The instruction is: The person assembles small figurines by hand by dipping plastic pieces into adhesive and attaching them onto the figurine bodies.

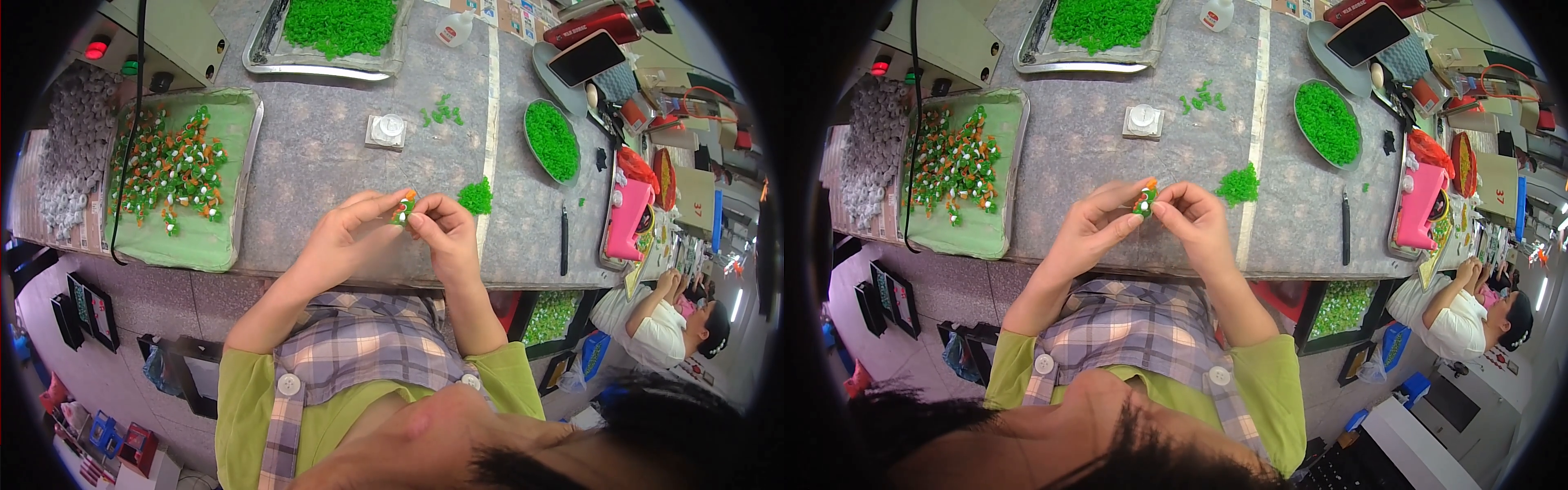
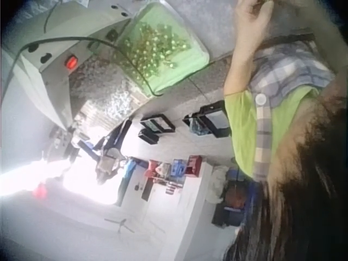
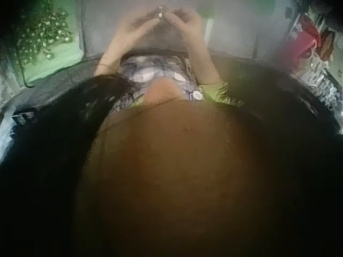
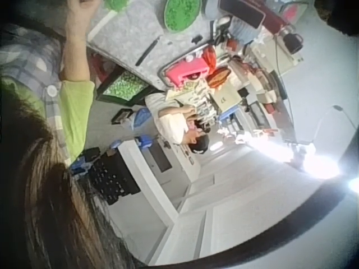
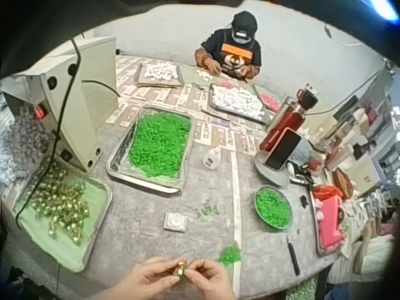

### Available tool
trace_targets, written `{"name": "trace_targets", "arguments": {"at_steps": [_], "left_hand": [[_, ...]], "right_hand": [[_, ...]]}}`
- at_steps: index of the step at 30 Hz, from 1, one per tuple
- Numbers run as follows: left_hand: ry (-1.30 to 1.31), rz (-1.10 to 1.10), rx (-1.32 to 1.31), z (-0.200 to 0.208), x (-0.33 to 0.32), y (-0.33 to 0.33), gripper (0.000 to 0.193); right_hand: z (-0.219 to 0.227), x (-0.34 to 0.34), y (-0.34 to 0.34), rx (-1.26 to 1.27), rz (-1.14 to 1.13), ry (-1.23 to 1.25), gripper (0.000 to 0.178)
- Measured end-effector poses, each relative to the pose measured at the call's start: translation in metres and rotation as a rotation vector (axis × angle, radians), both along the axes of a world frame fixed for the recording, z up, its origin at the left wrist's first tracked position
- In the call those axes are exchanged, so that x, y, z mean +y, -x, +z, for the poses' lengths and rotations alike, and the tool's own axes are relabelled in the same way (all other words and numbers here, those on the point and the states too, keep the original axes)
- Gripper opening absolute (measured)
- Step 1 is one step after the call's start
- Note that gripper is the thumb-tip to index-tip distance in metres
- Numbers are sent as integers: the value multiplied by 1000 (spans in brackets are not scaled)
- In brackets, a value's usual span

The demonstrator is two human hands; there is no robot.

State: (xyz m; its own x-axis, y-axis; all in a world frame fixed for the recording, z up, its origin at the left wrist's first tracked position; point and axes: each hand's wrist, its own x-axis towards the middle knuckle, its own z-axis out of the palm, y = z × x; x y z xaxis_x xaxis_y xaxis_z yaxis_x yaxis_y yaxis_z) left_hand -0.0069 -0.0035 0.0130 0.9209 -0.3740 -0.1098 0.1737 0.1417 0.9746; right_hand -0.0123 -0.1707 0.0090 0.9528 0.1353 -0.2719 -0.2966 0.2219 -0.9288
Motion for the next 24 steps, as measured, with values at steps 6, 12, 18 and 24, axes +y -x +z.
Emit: {"name": "trace_targets", "arguments": {"at_steps": [6, 12, 18, 24], "left_hand": [[203, -22, 264, -3, 1, 0, 35], [355, -29, 415, -6, 1, -1, 33], [560, 32, 584, -25, 5, -5, 30], [549, 115, 591, -25, 8, -9, 33]], "right_hand": [[-1, 2, -1, 154, 38, -218, 10], [1, 5, -1, 114, 23, -185, 9], [-1, -2, -18, -115, 39, 207, 8], [-14, -59, -98, -324, -270, 836, 10]]}}
